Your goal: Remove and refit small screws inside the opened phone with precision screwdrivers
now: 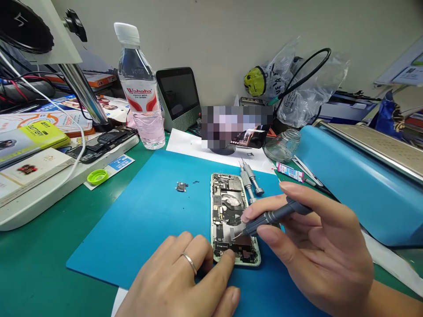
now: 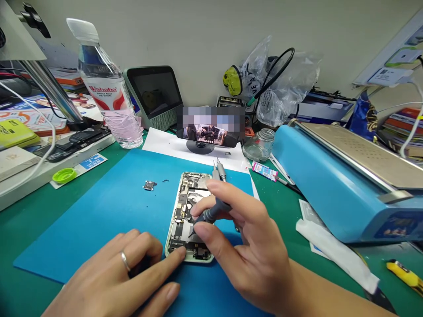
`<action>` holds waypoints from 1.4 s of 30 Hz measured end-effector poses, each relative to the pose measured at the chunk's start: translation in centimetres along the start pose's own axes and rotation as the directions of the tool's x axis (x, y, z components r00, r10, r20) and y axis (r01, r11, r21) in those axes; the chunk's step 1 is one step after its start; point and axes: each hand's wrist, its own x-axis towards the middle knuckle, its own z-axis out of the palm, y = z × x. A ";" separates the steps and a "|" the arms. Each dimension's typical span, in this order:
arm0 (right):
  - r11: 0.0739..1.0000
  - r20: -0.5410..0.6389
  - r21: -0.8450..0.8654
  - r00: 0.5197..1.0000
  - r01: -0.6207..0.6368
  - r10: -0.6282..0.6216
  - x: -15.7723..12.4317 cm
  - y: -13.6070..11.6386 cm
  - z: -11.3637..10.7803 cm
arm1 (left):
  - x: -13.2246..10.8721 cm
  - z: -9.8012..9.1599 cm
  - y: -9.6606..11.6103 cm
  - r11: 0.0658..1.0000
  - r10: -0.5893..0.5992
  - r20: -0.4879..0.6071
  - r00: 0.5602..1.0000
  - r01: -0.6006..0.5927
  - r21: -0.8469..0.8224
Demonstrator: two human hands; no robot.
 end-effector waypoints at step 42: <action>0.997 0.221 -0.075 0.975 0.010 0.007 -1.0 -0.2 -1.1 | -0.2 0.0 -0.2 0.999 0.020 0.022 1.000 -0.021 0.048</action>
